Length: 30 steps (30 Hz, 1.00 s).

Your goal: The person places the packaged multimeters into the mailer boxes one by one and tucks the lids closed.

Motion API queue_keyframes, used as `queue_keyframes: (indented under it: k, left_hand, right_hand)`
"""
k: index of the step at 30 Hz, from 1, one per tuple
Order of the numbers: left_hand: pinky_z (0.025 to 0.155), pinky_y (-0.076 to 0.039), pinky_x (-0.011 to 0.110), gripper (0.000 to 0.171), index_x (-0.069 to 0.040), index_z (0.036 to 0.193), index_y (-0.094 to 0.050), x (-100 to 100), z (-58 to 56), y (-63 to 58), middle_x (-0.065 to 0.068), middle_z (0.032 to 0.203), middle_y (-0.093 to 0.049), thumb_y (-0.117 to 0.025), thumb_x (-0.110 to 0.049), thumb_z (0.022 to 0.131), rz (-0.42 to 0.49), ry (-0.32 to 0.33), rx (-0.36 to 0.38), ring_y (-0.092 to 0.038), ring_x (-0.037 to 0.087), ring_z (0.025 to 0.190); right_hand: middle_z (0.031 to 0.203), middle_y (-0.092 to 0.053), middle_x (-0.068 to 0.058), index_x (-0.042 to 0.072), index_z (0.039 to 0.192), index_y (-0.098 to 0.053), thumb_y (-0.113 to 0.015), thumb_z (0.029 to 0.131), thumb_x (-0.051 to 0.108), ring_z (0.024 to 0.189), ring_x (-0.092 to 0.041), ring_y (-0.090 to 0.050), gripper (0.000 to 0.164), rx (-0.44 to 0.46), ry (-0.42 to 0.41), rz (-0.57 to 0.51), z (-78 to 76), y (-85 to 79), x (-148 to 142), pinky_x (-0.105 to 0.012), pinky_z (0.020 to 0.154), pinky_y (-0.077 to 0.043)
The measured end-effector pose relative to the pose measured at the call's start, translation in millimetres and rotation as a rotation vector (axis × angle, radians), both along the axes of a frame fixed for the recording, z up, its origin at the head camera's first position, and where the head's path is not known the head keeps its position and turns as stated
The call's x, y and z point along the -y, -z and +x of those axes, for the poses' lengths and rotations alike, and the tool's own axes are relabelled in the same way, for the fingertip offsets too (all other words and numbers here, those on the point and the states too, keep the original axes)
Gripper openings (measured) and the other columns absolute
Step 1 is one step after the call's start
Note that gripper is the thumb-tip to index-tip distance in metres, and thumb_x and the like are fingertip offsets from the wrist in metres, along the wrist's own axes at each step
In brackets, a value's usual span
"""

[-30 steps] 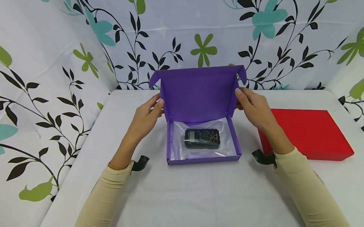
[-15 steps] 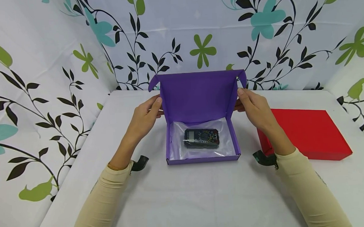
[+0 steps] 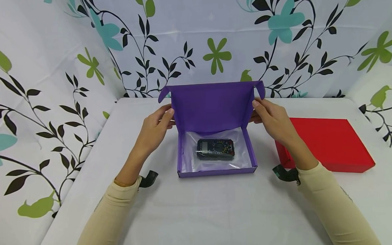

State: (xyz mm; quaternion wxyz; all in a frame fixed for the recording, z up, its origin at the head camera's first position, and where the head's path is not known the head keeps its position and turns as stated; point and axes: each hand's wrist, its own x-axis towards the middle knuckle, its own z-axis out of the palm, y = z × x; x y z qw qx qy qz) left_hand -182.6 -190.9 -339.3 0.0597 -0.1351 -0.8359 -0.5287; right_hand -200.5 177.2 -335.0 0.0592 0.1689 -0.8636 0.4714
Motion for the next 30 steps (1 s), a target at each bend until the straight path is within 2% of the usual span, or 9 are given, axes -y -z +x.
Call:
queue_keyframes:
  k: [9, 20, 25, 30]
  left_hand:
    - [0.094, -0.056, 0.040, 0.052, -0.007, 0.151, -0.053, -0.4, 8.7, 6.5, 0.019, 0.132, -0.067, -0.047, -0.039, 0.111, 0.002, 0.009, -0.042, -0.071, 0.031, 0.110]
    - [0.094, -0.056, 0.040, 0.049, -0.008, 0.154, -0.048, -1.3, 16.6, 14.3, 0.021, 0.130, -0.064, -0.047, -0.033, 0.112, 0.015, 0.020, -0.058, -0.070, 0.036, 0.111]
    - [0.093, -0.057, 0.040, 0.049, -0.008, 0.156, -0.047, -2.0, 20.2, 19.6, 0.023, 0.130, -0.063, -0.048, -0.029, 0.111, 0.019, 0.020, -0.073, -0.069, 0.039, 0.110]
    - [0.094, -0.056, 0.042, 0.050, -0.006, 0.157, -0.045, -1.3, 23.9, 23.2, 0.024, 0.133, -0.061, -0.048, -0.027, 0.111, 0.024, 0.030, -0.082, -0.068, 0.038, 0.111]
  right_hand:
    - [0.123, -0.069, -0.023, 0.000, 0.154, -0.047, -0.042, 0.113, 0.037, 0.101, -0.036, -0.073, 0.055, -0.007, -0.035, -0.008, 9.2, 2.2, -2.6, -0.033, 0.090, -0.057]
    - [0.123, -0.070, -0.022, 0.000, 0.158, -0.041, -0.042, 0.112, 0.038, 0.103, -0.035, -0.073, 0.059, 0.028, -0.025, 0.010, 17.4, 5.3, -3.0, -0.050, 0.095, -0.054]
    - [0.122, -0.071, -0.022, 0.002, 0.157, -0.042, -0.043, 0.112, 0.037, 0.103, -0.038, -0.073, 0.057, 0.034, -0.032, -0.006, 21.3, 6.7, -3.4, -0.058, 0.101, -0.049]
    - [0.121, -0.071, -0.022, 0.005, 0.155, -0.046, -0.043, 0.113, 0.034, 0.102, -0.039, -0.073, 0.052, 0.031, -0.041, -0.016, 25.4, 7.8, -3.5, -0.061, 0.102, -0.048]
